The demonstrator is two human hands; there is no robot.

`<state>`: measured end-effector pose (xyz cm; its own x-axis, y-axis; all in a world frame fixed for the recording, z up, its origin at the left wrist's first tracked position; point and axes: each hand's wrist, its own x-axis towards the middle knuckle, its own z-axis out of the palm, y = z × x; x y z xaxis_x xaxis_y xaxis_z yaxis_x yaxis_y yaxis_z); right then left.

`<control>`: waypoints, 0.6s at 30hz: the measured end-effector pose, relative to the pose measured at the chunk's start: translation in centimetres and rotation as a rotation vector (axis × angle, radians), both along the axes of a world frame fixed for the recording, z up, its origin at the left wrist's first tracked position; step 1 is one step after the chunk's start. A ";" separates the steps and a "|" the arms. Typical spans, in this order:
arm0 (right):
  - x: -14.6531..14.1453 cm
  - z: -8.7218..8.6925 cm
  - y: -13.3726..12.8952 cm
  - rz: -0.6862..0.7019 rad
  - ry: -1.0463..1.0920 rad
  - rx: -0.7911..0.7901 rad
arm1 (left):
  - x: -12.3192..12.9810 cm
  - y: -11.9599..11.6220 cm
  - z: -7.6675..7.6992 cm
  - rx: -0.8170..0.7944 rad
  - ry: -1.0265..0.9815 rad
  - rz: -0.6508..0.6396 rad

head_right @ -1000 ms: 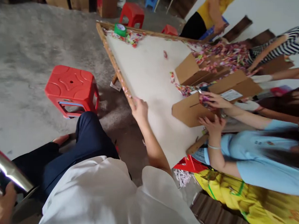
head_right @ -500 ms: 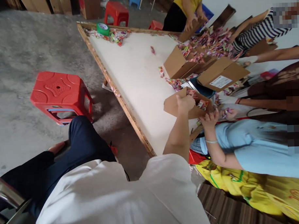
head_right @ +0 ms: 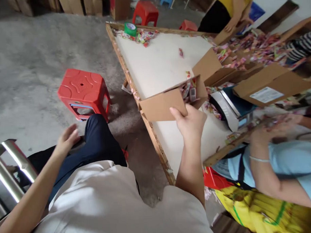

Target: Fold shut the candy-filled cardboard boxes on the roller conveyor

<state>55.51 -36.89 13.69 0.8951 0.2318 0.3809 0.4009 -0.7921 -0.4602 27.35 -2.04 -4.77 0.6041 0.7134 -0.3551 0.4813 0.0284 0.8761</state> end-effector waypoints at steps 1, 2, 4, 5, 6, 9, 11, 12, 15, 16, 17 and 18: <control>-2.1 0.8 1.4 0.104 -0.043 -0.018 | 2.1 -1.2 0.4 -0.193 -0.108 -0.054; -4.2 1.5 2.8 0.228 -0.087 -0.037 | 3.9 -2.4 1.0 -0.398 -0.180 -0.088; -7.7 2.2 5.7 0.531 -0.147 -0.066 | 6.6 -4.3 2.3 -0.791 -0.253 -0.122; -9.1 2.2 7.2 0.695 -0.155 -0.068 | 7.3 -4.7 2.9 -0.942 -0.314 -0.120; -10.3 1.9 8.8 0.854 -0.146 -0.064 | 7.4 -4.6 3.2 -1.053 -0.408 -0.100; -13.6 -0.4 14.0 1.246 -0.063 -0.060 | 3.7 -2.2 2.7 -1.148 -0.708 0.060; -15.9 -2.4 17.6 1.450 -0.019 -0.067 | -1.6 -0.2 1.6 -1.097 -0.768 0.221; -17.1 -3.4 19.4 1.547 -0.005 -0.064 | -4.6 0.6 1.0 -1.050 -0.750 0.311; -21.2 -5.9 24.5 1.839 0.022 -0.008 | -13.5 1.0 -0.8 -0.741 -0.567 0.660; -22.6 -6.6 26.2 1.933 0.026 0.011 | -15.9 0.6 -1.3 -0.616 -0.493 0.790; -24.0 -7.3 28.0 2.029 0.025 0.031 | -18.1 0.3 -1.8 -0.497 -0.424 0.918; -25.4 -8.0 30.0 2.128 0.017 0.048 | -19.9 0.0 -2.2 -0.395 -0.380 1.034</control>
<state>30.16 -6.85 5.69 -0.6538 0.6343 0.4125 0.4408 0.7624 -0.4737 7.44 -1.99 -7.00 -0.0843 0.8080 -0.5831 -0.2217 0.5553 0.8016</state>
